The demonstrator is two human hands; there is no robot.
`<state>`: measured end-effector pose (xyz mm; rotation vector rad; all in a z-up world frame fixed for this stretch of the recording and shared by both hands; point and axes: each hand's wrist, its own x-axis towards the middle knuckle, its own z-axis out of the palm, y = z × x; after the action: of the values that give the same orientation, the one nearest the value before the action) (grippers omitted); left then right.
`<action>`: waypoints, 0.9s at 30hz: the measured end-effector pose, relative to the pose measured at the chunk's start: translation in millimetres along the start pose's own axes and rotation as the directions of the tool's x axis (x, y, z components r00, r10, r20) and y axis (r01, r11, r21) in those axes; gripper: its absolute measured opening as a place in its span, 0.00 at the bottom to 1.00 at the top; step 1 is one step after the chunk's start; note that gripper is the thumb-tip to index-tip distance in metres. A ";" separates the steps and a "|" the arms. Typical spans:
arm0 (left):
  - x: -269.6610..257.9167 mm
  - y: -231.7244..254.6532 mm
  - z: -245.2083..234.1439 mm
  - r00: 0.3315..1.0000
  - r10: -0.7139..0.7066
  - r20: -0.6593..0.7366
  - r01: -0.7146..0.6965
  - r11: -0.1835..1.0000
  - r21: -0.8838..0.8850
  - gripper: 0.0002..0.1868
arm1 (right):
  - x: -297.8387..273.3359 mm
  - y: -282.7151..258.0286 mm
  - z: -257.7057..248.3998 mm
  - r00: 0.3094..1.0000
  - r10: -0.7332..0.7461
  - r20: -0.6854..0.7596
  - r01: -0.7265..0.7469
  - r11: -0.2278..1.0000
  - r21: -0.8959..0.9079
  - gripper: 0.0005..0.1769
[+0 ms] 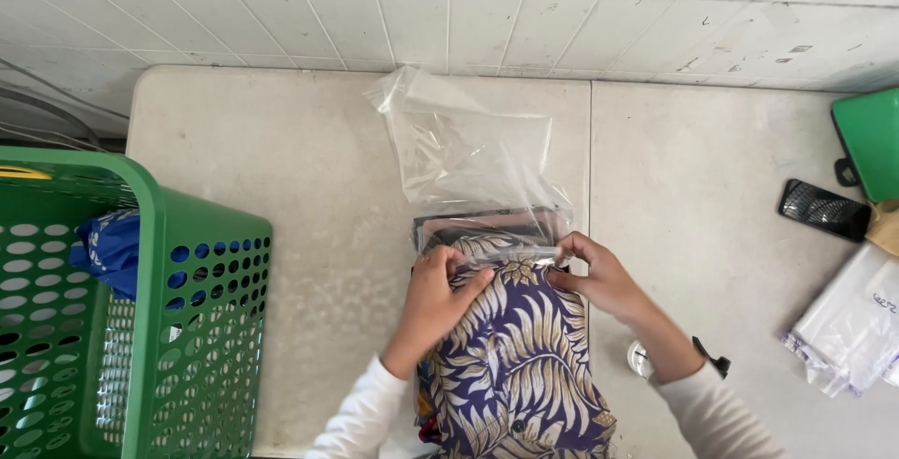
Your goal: The person packs folded clothes into a plastic bag by hand, sprays the bag with a liquid from a bottle, and secures it with tape.
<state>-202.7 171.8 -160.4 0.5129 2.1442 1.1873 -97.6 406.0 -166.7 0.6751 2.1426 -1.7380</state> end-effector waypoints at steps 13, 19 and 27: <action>-14.1 -29.0 39.4 0.728 0.478 -0.491 -0.428 0.877 0.218 0.20 | -6.7 74.2 79.3 0.541 -0.439 -0.718 0.291 0.898 -0.330 0.13; -29.4 -4.0 -25.6 0.971 0.183 0.156 -0.142 0.960 -0.240 0.19 | -37.0 6.5 22.5 0.990 -0.022 -0.141 0.025 0.999 0.025 0.18; -48.4 -33.9 31.0 0.986 0.057 -0.156 -0.065 0.997 -0.044 0.20 | -45.3 35.4 89.7 0.804 -0.337 -0.490 0.269 0.941 -0.206 0.16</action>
<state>-147.3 144.2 -185.5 0.4818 2.2374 1.3498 -45.9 316.7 -193.1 0.8886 2.8462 -1.6824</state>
